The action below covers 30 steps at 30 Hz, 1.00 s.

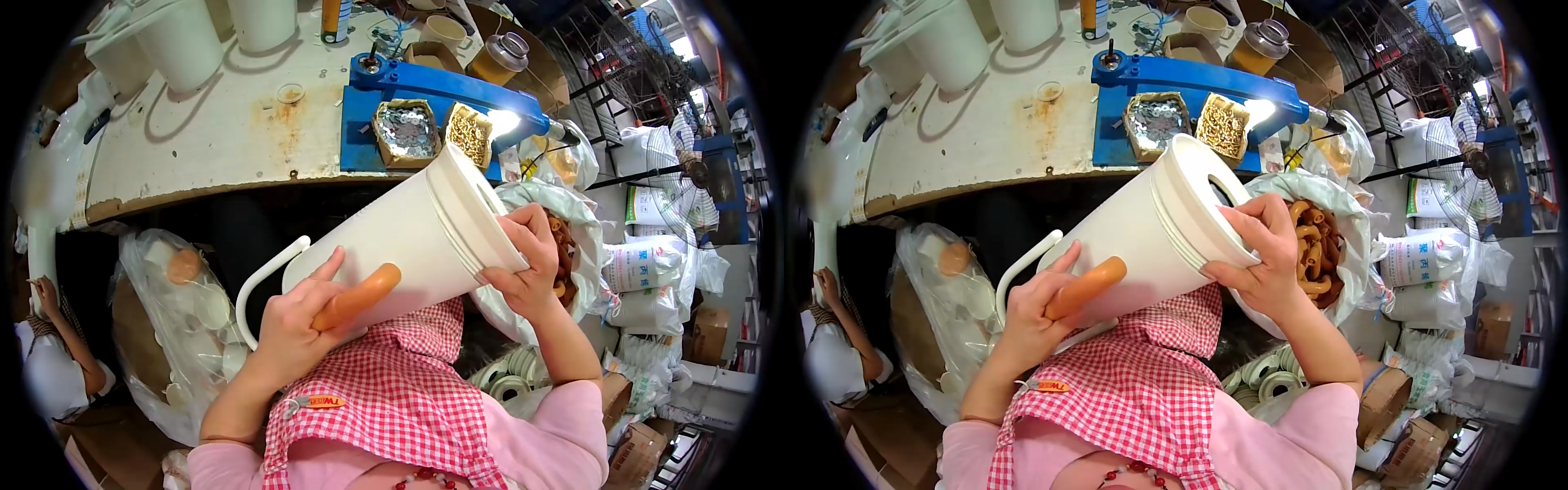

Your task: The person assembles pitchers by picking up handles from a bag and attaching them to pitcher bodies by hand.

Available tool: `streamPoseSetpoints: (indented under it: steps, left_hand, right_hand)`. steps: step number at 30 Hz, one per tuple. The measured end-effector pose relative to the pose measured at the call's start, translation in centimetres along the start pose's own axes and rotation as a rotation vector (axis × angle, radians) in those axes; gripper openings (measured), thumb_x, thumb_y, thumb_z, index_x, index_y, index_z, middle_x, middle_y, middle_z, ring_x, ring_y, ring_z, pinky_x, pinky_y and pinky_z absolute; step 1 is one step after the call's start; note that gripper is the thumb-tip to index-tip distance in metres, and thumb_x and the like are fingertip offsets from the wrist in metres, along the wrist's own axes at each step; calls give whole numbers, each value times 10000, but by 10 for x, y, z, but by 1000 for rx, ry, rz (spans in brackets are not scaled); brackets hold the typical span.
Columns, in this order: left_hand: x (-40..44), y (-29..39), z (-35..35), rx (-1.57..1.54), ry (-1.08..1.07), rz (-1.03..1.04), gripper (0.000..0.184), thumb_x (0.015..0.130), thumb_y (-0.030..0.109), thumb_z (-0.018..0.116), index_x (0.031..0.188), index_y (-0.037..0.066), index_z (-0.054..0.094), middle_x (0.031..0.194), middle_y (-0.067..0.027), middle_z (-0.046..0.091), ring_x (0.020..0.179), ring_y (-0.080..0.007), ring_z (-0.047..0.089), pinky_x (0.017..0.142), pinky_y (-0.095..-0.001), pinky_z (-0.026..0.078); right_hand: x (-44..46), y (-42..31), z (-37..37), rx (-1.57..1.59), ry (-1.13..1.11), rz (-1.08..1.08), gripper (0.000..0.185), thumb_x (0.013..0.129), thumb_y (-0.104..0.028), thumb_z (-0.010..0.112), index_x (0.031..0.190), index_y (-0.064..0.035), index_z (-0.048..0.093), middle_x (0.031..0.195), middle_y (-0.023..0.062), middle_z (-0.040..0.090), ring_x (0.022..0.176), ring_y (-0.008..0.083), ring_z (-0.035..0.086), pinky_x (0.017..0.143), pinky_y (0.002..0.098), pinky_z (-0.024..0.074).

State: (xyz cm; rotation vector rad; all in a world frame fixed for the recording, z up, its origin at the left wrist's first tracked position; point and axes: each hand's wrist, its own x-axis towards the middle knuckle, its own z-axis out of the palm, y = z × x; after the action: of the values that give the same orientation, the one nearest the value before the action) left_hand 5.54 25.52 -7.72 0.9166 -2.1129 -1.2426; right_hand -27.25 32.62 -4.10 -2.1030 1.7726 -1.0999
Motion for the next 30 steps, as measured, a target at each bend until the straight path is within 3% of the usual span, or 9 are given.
streamPoseSetpoints:
  steps: [3,12,14,15,18,21,22,25,30]
  left_hand:
    - [-3,-8,10,35,48,42,315,723,111,820,1002,70,679,1368,-238,598,816,-326,743,689,-345,588]
    - [-16,-6,20,110,146,26,267,707,103,817,916,58,658,1400,-243,572,756,-326,733,629,-349,585]
    - [-18,-4,20,124,113,22,287,720,65,817,970,50,676,1235,-230,647,896,-351,725,677,-361,591]
    - [-23,-3,17,142,75,4,316,734,27,816,1024,43,694,1071,-217,721,1037,-376,717,725,-373,598]
    - [-30,4,4,163,43,70,337,703,88,845,1003,45,699,1112,-173,726,1007,-316,733,677,-345,602]
    - [-22,4,-8,200,114,46,403,688,108,843,1051,35,684,1173,-165,715,918,-289,745,671,-335,597]
    - [-17,4,-22,230,139,41,403,688,108,843,1051,35,684,1173,-165,715,918,-289,745,671,-335,597]
    - [-8,16,-84,427,267,252,344,750,182,789,1069,103,689,975,-73,700,706,-271,701,598,-367,560]
    - [23,56,-213,1619,102,354,265,784,207,656,1033,121,684,793,-5,570,589,-150,586,497,-321,433]
  right_hand:
    - [1,-7,6,14,-30,14,595,763,-388,830,1203,-10,698,966,103,575,871,242,531,772,361,433]
    - [18,-21,20,-70,-36,108,496,872,-349,731,1197,19,660,965,111,564,868,253,527,789,364,429]
    - [18,14,8,478,-167,229,536,990,-454,560,1235,18,626,1072,110,602,983,242,559,893,371,434]
    - [16,41,3,459,24,294,610,1019,-523,450,1268,12,607,1153,106,607,1058,229,562,961,375,418]
    - [47,93,-4,971,40,440,820,1033,-681,239,1398,-1,517,1324,107,604,1224,210,555,1108,375,370]
    - [44,80,51,832,-257,648,954,975,-769,250,1467,25,442,1341,119,612,1204,221,587,1077,374,428]
    - [56,72,48,1195,-256,704,991,950,-791,305,1469,45,418,1362,154,593,1183,232,602,1062,377,451]
    - [73,58,41,1134,-103,512,1036,919,-796,398,1496,63,346,1366,199,582,1160,268,623,1024,384,502]
    - [44,95,75,1226,-11,790,676,1061,-593,313,1231,0,588,972,123,710,783,197,687,673,306,576]
